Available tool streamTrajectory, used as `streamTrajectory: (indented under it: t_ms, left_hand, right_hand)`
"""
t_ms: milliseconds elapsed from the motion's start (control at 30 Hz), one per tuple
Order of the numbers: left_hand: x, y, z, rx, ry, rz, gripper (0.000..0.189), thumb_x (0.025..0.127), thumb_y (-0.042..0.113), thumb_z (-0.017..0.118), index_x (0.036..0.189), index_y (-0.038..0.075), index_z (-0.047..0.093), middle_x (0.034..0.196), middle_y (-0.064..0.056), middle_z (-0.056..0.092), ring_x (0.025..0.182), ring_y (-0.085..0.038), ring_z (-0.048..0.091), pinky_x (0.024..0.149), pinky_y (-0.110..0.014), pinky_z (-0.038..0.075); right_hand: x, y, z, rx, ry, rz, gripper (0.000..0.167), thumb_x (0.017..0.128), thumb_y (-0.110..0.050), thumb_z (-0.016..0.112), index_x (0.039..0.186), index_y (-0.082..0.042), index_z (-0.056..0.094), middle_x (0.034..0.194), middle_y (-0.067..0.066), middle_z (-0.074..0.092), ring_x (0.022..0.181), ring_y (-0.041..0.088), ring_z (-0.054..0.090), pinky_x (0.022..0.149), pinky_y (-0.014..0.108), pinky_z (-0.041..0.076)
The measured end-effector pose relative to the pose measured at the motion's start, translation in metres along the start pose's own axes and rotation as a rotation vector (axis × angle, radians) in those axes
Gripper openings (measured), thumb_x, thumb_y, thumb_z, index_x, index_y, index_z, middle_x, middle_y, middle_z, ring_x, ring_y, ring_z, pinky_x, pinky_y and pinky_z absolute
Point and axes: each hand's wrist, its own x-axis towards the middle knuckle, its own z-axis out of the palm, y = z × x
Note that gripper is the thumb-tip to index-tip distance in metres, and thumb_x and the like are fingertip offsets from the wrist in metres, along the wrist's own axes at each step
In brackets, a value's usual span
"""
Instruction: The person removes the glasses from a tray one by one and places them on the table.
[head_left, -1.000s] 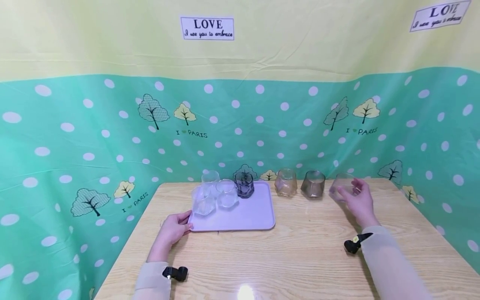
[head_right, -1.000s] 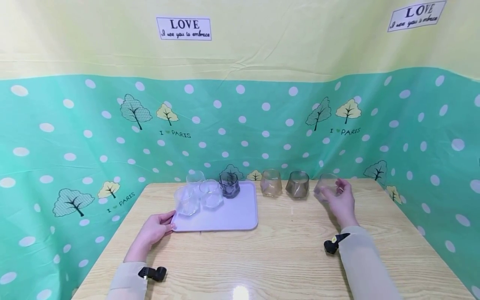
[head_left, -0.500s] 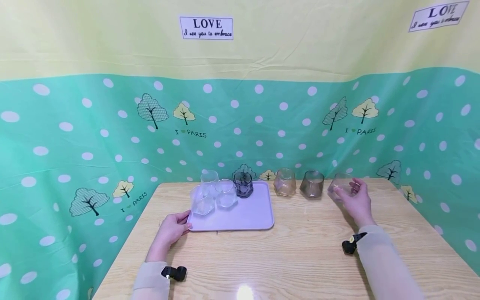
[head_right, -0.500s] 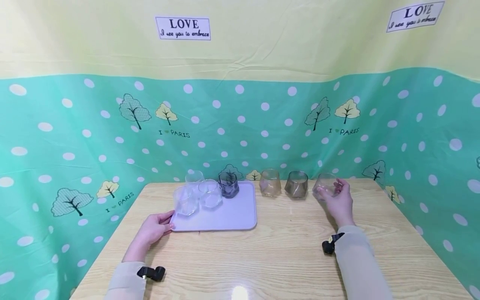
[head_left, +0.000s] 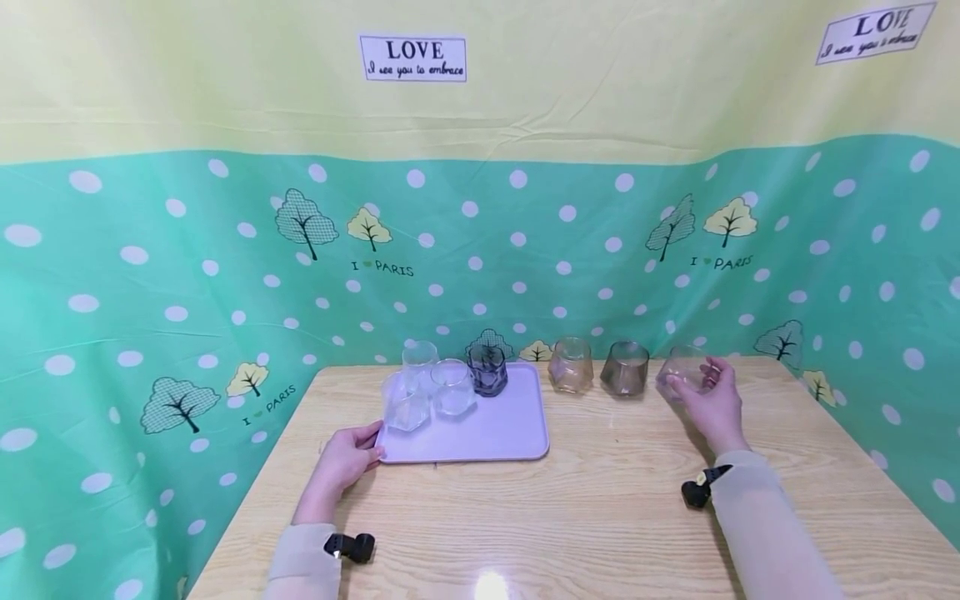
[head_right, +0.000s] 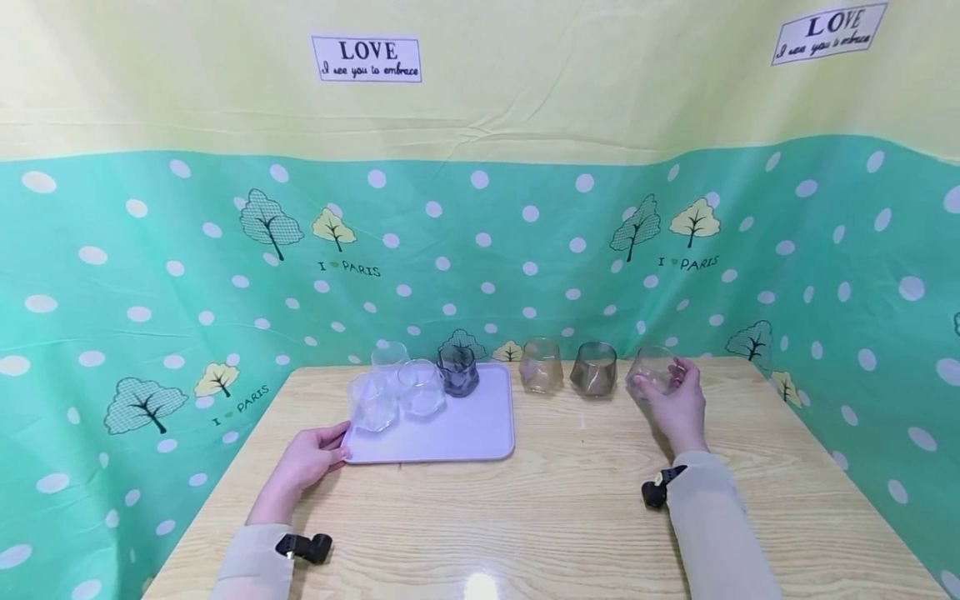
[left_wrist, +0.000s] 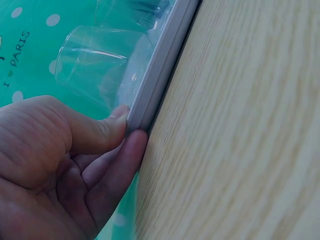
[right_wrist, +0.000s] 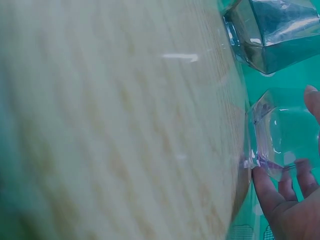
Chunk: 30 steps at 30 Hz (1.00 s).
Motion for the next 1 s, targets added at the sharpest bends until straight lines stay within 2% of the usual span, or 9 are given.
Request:
streamTrajectory:
  t_ms: [200,733,1000]
  left_hand:
    - [-0.0001,0.0018,0.0004,0.004,0.002,-0.013,0.057,0.099,-0.009,0.067,0.153,-0.006,0.051,0.156,-0.03,0.048,0.132,-0.041,0.063,0.085,-0.034,0.065]
    - [0.0028,-0.002,0.0001,-0.021,-0.009,0.016,0.056,0.098,-0.011,0.067,0.152,-0.01,0.05,0.152,-0.032,0.05,0.135,-0.042,0.06,0.085,-0.034,0.065]
    - [0.003,-0.0016,0.0004,-0.015,-0.008,0.005,0.056,0.098,-0.009,0.068,0.152,-0.008,0.051,0.153,-0.031,0.05,0.136,-0.042,0.06,0.085,-0.033,0.065]
  right_hand:
    - [0.0006,0.0004,0.0001,-0.006,0.001,0.006,0.103,0.099,-0.043,0.077,0.17,-0.009,0.01,0.17,0.026,0.029,0.151,0.051,0.034,0.124,0.063,0.032]
    - [-0.0015,-0.0006,0.0015,0.009,-0.001,0.013,0.1,0.101,-0.043,0.075,0.17,-0.011,0.01,0.171,0.025,0.028,0.153,0.049,0.032,0.124,0.061,0.033]
    - [-0.0007,0.0008,0.0016,0.014,0.001,0.01,0.102,0.1,-0.043,0.076,0.17,-0.011,0.01,0.171,0.025,0.028,0.152,0.049,0.033,0.125,0.061,0.032]
